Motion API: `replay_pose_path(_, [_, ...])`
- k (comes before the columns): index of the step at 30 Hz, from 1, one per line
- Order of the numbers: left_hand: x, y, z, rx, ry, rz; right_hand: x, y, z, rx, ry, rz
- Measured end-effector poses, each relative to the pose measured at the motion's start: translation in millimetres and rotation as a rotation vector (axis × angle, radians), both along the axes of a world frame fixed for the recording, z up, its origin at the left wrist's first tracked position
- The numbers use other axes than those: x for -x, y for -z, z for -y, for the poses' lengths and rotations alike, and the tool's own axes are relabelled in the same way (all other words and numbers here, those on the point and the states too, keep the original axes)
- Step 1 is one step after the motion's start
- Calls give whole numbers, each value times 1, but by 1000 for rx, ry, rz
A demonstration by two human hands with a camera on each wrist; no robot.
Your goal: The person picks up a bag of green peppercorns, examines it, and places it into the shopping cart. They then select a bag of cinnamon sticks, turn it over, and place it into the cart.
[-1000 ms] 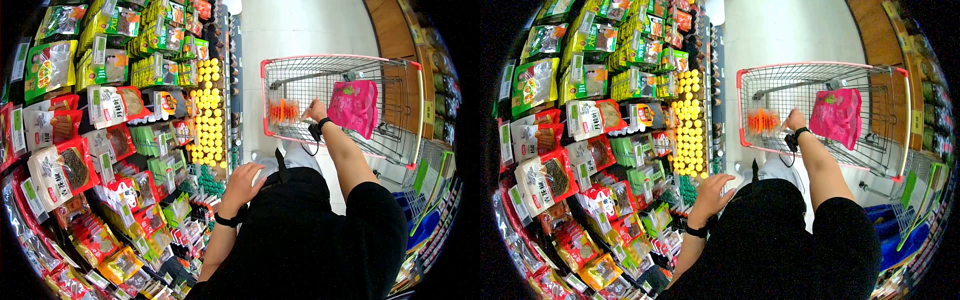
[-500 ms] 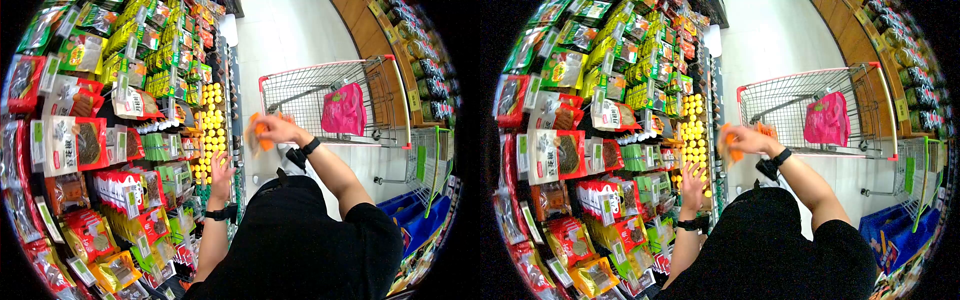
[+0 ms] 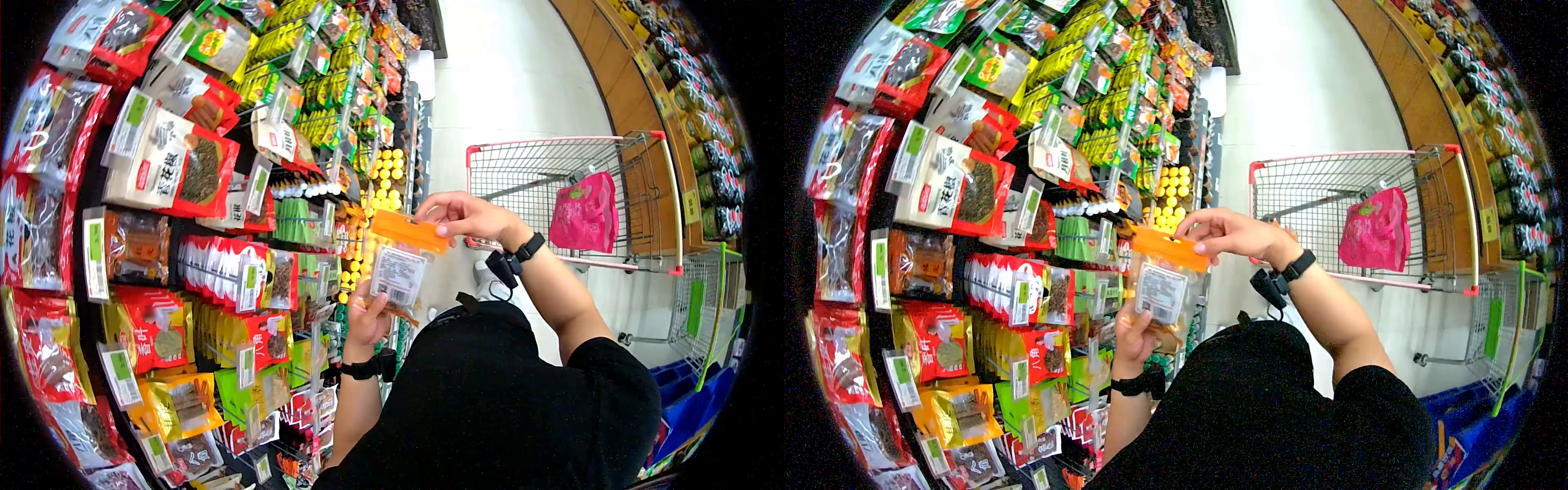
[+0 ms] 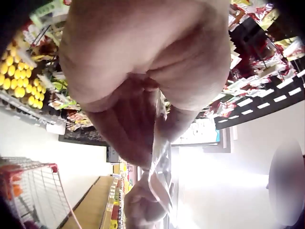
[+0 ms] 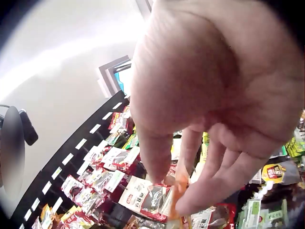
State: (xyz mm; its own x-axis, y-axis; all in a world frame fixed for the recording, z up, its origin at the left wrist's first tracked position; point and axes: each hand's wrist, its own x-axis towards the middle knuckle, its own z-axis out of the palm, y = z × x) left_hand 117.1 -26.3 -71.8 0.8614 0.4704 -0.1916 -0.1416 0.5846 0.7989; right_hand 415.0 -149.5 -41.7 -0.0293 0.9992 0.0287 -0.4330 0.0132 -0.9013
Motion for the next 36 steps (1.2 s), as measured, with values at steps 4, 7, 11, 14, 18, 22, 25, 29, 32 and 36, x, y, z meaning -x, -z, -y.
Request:
replay_pose_path(4, [8, -5, -3, -243, -407, -170, 20, 1, -1, 14, 168, -17])
replay_pose_path(7, [4, -21, 1, -334, -494, -238, 49, -5, -7, 21, 133, 113])
replay_pose_path(11, [-2, -30, 12, -899, -284, -368, 85, -24, -6, -52, 61, 357])
replay_pose_path(14, [-23, -51, 23, -1601, -111, -329, 89, -29, -4, -126, 88, 513])
replay_pose_path(18, [-18, -54, 29, -1545, -47, -331, 86, -11, -4, -105, 155, 353])
replay_pose_path(22, [-13, -53, 17, -1482, -286, -315, 82, -23, 5, -27, 128, 310])
replay_pose_path(25, [-13, -56, 19, -818, -298, -106, 81, -50, 15, -43, 138, 510])
replay_pose_path(29, [-5, -62, 21, -595, -141, -80, 88, -51, 13, 8, 133, 431])
replay_pose_path(32, [1, -58, 23, -656, -192, -124, 87, -38, 8, -13, 274, 584])
replay_pose_path(36, [-4, -62, 28, -852, -351, -177, 93, -51, 6, -165, 691, 952])
